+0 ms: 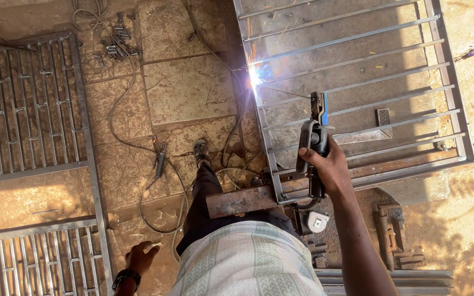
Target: Welding and measuring metal bars to fabricate a gate.
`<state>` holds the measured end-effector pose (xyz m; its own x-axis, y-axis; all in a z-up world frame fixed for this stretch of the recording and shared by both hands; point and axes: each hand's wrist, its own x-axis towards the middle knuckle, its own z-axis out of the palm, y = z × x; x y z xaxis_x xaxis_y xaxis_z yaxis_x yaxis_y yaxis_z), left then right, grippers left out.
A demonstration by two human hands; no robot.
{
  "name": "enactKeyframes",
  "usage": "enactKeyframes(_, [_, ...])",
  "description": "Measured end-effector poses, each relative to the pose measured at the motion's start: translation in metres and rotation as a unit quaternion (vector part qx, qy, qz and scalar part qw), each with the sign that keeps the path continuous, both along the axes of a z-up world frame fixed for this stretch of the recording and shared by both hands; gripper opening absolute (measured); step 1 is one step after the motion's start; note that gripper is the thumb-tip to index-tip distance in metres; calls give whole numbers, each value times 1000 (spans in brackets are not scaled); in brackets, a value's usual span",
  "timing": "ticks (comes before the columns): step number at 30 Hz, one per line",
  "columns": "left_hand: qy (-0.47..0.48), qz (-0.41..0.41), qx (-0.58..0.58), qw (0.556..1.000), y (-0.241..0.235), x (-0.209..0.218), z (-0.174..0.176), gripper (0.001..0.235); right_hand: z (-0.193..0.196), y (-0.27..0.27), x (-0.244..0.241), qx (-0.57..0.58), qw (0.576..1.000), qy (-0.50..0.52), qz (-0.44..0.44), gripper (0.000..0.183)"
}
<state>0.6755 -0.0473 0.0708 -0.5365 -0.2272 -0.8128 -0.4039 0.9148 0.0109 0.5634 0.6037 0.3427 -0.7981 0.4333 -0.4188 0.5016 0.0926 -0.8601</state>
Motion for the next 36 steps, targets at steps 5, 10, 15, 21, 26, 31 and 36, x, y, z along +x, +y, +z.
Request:
enactKeyframes(5, [-12, 21, -7, 1000, 1, -2, 0, 66, -9, 6, 1, -23, 1000, 0, -12, 83])
enactKeyframes(10, [12, -21, 14, 1000, 0, -4, -2, 69, -24, 1, 8, -65, 995, -10, -77, 90])
enactKeyframes(15, [18, -25, 6, 1000, -1, -4, 0, 69, -10, -21, 45, -32, 995, 32, -93, 94])
enactKeyframes(21, [39, -55, 3, 998, 0, -6, 5, 66, -8, -29, 79, 2, 997, -4, -80, 100])
enactKeyframes(26, [81, -75, 33, 993, 3, -15, 7, 66, -7, -28, 81, -3, 996, -35, -77, 97])
enactKeyframes(31, [88, -58, 48, 993, 6, -20, 11, 67, -10, -29, 77, -8, 998, -26, -63, 106])
enactKeyframes(36, [73, -65, 14, 995, 5, -8, 7, 65, -21, -26, 78, 9, 999, -20, -44, 110])
